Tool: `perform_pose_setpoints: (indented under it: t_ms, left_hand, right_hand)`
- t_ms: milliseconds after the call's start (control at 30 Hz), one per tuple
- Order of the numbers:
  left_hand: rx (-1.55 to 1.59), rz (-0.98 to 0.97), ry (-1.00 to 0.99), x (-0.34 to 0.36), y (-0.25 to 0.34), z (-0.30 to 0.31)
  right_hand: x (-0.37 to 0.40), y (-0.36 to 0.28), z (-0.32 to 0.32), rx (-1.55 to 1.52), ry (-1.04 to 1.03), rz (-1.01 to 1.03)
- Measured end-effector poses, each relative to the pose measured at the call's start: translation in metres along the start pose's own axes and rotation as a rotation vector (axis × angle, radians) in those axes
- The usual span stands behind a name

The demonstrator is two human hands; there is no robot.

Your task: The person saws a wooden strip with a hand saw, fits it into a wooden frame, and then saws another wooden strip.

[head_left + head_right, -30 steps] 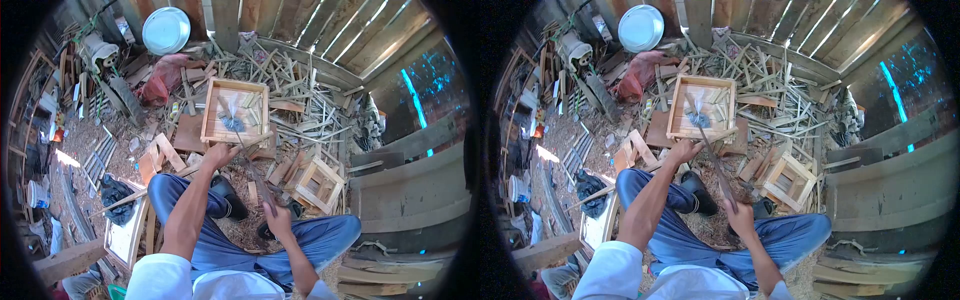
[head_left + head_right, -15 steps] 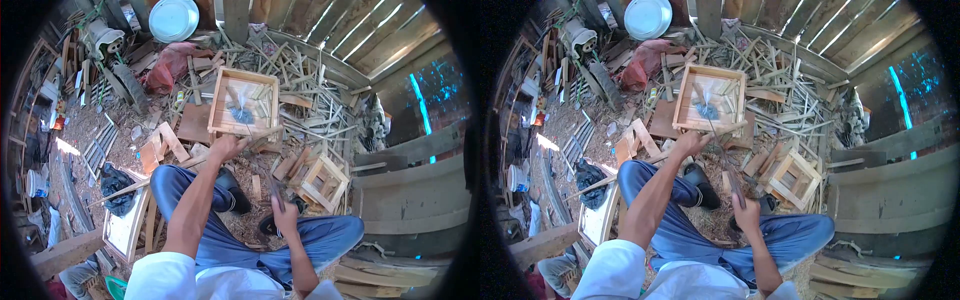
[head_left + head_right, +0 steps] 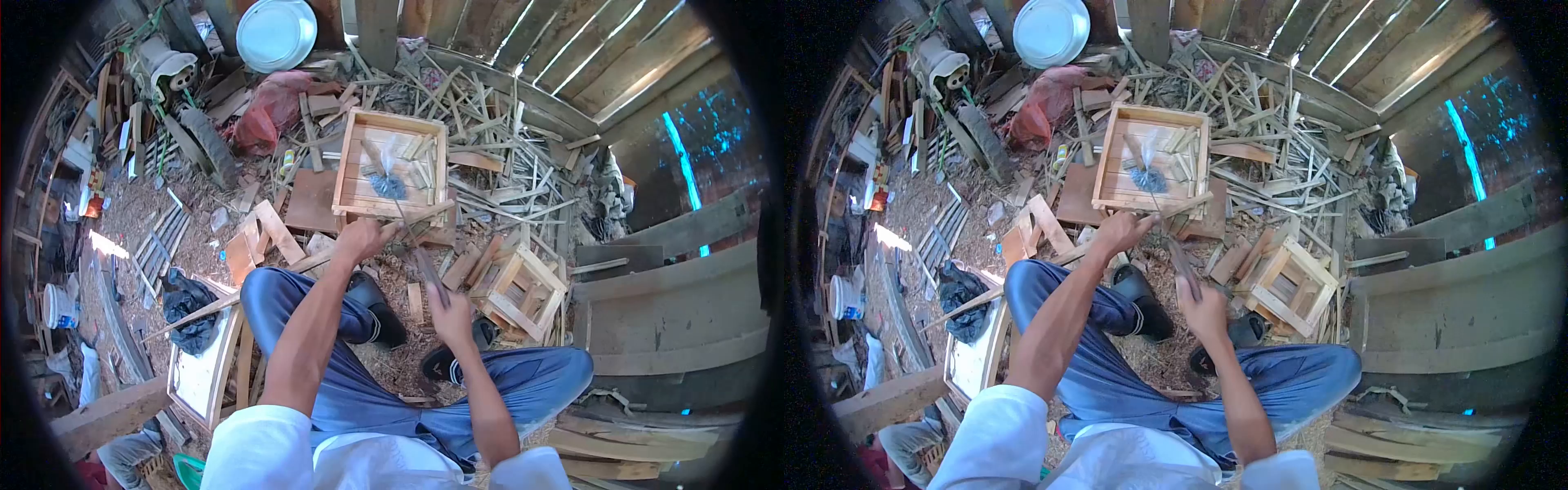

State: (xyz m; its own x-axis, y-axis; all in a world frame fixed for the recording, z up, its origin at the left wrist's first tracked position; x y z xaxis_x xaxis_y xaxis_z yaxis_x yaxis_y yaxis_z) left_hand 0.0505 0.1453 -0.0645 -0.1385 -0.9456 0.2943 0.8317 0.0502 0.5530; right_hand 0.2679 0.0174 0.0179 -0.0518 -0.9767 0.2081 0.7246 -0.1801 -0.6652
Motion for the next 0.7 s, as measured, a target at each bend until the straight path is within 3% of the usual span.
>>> perform_pose_setpoints:
  t_ms: [133,267,367,433,467,633,700]
  left_hand:
    - [-0.136,-0.129,-0.027,0.019,0.034,0.019]
    - [-0.108,-0.077,-0.056,0.010,0.022,0.014]
    - [-0.248,-0.284,0.102,-0.009,0.010,-0.005]
    - [-0.057,-0.072,0.026,-0.030,-0.009,-0.008]
    - [0.091,0.042,-0.056,-0.005,0.021,0.021]
    - [0.144,0.011,0.021,0.014,0.020,0.025]
    - [0.118,0.085,0.066,0.004,0.009,0.021]
  right_hand:
    - [0.008,-0.026,0.012,-0.077,0.086,0.199]
    - [0.067,0.001,0.036,0.000,0.030,0.084]
    - [0.060,0.014,0.031,0.029,0.032,-0.026]
    - [0.053,0.027,0.032,0.014,0.073,-0.007]
    - [0.053,0.031,0.035,-0.045,0.114,0.026]
    - [0.071,0.000,0.046,-0.116,0.105,0.086]
    - [0.067,0.003,0.042,-0.055,0.122,0.056]
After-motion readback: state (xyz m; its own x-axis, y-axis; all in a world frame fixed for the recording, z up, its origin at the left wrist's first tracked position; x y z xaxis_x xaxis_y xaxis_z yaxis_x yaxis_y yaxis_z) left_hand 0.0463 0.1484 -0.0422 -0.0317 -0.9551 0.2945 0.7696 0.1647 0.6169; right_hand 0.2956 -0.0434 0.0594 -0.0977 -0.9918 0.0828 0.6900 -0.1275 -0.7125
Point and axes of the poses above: each hand's wrist, its own x-axis away from the middle knuckle, its own z-axis out of the back of the hand, y = z × x, the point moved 9 cm from there along -x, towards the middle knuckle, and after that the axes turned 8 degrees about x, right-handed, at the moved point
